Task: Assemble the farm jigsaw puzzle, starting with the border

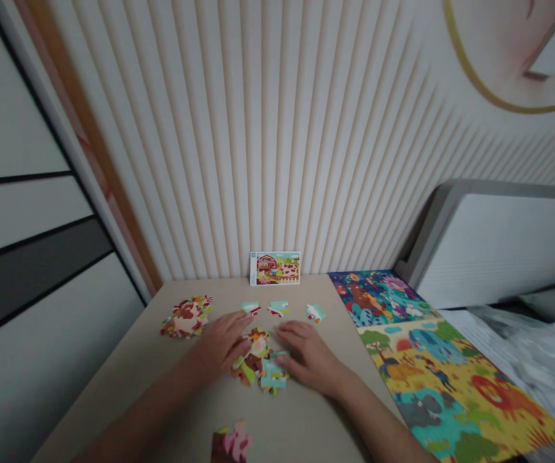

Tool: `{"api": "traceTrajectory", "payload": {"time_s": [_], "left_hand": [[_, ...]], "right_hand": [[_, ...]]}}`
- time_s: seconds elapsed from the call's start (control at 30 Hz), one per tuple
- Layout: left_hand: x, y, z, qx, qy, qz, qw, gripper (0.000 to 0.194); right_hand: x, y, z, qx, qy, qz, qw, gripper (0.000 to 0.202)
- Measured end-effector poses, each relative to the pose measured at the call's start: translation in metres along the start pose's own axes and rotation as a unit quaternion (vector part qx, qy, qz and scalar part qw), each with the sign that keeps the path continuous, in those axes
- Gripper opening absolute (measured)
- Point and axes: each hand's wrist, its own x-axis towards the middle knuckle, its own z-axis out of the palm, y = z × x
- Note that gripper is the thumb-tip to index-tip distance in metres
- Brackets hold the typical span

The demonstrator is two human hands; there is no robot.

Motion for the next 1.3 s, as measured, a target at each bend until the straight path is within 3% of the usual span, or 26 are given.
{"api": "traceTrajectory", "payload": {"time_s": [0.13,0.27,0.47,0.7,0.93,1.3], "left_hand": [[-0.025,0.024,0.001,0.005,-0.025,0.003,1.000,0.056],[-0.030,0.026,0.010,0.003,-0.046,0.019,0.999,0.062],[-0.032,0.021,0.014,-0.011,-0.055,0.015,0.998,0.057],[-0.033,0.027,0.003,-0.061,-0.087,0.023,0.994,0.043],[-0.032,0.030,-0.003,-0.087,-0.098,0.024,0.991,0.082],[-0.025,0.041,-0.005,-0.069,-0.099,0.012,0.993,0.059]], "right_hand": [[-0.004,-0.013,0.001,0.003,-0.076,-0.007,0.997,0.084],[-0.004,-0.010,0.007,-0.001,-0.106,0.017,0.994,0.094],[-0.006,-0.011,0.010,0.020,-0.101,0.046,0.994,0.074],[-0.006,-0.006,-0.002,0.036,-0.079,0.064,0.994,0.051],[-0.007,0.006,-0.006,0.040,-0.054,0.117,0.991,0.041],[-0.004,0.011,-0.010,0.030,-0.050,0.160,0.985,0.029]]}}
